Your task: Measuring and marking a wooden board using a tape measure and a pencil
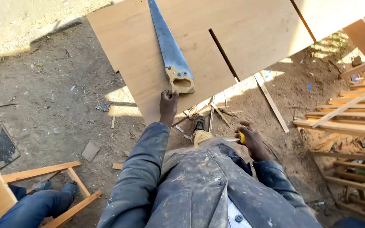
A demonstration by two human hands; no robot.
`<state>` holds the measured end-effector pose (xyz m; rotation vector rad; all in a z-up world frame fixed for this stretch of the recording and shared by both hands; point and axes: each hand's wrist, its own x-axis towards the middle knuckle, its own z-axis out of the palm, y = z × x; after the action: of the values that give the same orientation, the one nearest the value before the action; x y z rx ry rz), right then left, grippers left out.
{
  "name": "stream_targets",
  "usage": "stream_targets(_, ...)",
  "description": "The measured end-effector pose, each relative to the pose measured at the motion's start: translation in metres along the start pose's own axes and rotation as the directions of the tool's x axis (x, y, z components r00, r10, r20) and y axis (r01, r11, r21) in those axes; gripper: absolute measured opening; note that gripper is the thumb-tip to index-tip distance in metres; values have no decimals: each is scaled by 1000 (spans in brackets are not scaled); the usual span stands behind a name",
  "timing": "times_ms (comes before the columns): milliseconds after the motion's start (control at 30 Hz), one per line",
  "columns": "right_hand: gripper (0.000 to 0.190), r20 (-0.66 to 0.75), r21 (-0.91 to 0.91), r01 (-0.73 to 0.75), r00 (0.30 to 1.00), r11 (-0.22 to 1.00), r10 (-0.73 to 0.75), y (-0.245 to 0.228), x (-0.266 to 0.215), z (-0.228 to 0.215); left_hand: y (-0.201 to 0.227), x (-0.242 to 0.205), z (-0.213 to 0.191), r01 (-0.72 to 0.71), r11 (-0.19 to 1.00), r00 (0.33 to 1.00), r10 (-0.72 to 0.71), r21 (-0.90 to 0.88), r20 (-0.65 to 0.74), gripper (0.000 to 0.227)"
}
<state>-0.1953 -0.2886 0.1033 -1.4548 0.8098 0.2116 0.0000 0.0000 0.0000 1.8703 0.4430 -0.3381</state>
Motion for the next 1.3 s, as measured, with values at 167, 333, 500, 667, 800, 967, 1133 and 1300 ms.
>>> stream_targets(167, 65, 187, -118, 29, 982, 993, -7, -68, 158, 40, 71, 8, 54, 171, 944, 984, -150, -283, 95, 72)
stream_targets(333, 63, 293, -212, -64, 948, 975, 126, -109, 213, 53, 93, 26, 130, 274, 886, 955, -207, -374, 211, 62)
stream_targets(500, 40, 117, 11, -208, 972, 978, 206, -121, 249, 33, 129, 65, 173, 183, 929, 861, 6, -321, 508, 53)
stream_targets(667, 35, -57, 126, -40, 997, 991, 48, -177, 283, 6, 141, 93, 198, 270, 878, 750, 65, -394, 658, 58)
stream_targets(800, 41, -99, 64, 104, 990, 993, -97, -181, 335, -27, 109, 95, 208, 219, 940, 705, 33, -262, 708, 61)
stream_targets(967, 45, -29, 6, 93, 995, 996, -93, -174, 347, -33, 43, 93, 199, 218, 951, 730, -10, -219, 683, 55)
stream_targets(1133, 38, 8, 33, -17, 1000, 999, 17, -185, 303, 1, 39, 71, 164, 232, 936, 773, -12, -265, 635, 54)
stream_targets(1300, 30, 318, 454, -196, 947, 869, 48, -171, 246, 85, 100, 53, 135, 168, 904, 807, 102, -392, 581, 83)
